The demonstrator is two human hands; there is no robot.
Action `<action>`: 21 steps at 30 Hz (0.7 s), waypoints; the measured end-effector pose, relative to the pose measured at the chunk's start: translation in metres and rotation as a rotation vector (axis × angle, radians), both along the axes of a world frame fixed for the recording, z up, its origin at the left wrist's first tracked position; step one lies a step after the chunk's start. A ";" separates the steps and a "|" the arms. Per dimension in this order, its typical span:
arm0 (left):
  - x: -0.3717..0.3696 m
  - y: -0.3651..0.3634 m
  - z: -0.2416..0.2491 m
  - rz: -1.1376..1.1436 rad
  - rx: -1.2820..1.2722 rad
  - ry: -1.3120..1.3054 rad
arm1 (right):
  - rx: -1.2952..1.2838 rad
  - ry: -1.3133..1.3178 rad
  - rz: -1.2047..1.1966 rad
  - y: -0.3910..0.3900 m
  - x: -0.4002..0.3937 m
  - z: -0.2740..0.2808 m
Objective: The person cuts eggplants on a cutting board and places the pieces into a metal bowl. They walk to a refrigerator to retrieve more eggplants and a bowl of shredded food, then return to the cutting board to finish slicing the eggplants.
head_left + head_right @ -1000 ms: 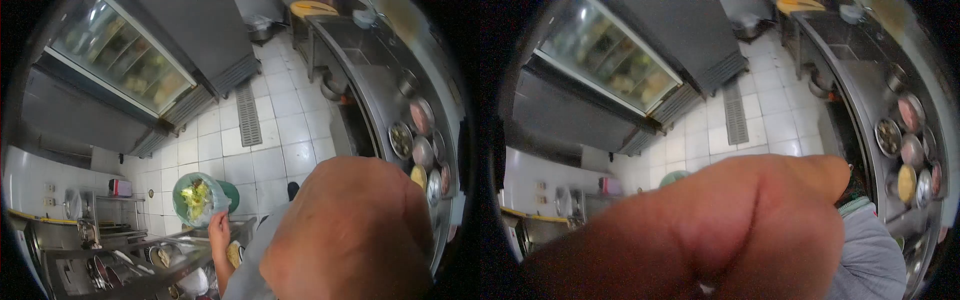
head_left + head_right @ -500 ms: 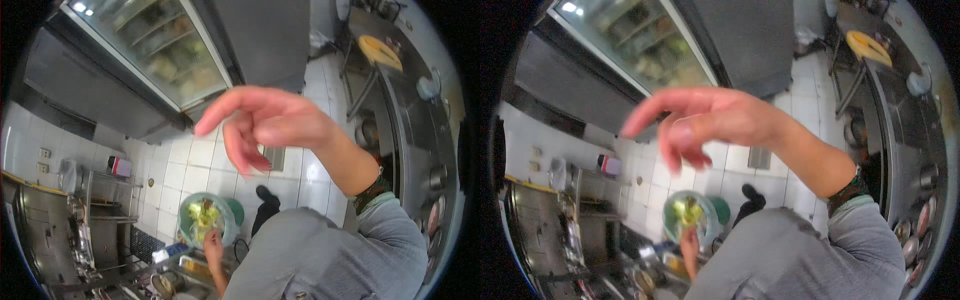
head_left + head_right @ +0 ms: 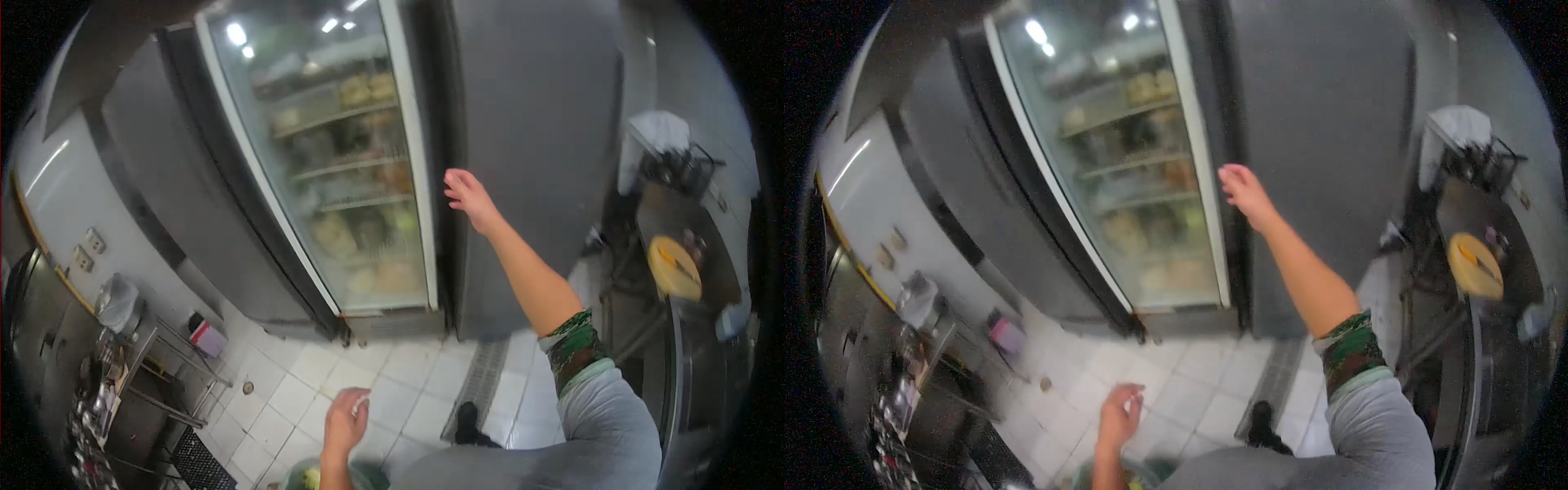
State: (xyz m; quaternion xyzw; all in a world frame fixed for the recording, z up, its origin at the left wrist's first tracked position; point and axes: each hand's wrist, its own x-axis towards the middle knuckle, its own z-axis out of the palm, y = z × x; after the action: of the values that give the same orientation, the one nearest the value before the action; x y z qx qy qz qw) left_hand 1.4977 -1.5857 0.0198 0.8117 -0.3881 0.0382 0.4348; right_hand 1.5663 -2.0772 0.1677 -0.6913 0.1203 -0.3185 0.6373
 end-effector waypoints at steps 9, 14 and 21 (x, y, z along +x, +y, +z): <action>0.040 -0.053 -0.031 0.310 0.076 0.177 | 0.008 -0.203 -0.026 -0.131 0.210 -0.016; 0.073 -0.085 -0.029 0.389 0.059 0.287 | 0.197 -0.212 0.028 -0.149 0.229 -0.036; 0.168 -0.260 0.114 0.175 -0.042 -0.241 | -0.017 -0.288 0.343 -0.116 0.151 -0.033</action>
State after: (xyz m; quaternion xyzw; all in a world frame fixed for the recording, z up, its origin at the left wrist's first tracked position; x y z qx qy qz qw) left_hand 1.6657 -1.8460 0.1334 0.8227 -0.3645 0.1811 0.3969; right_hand 1.7172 -2.1936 0.1343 -0.6544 -0.0941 -0.3020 0.6868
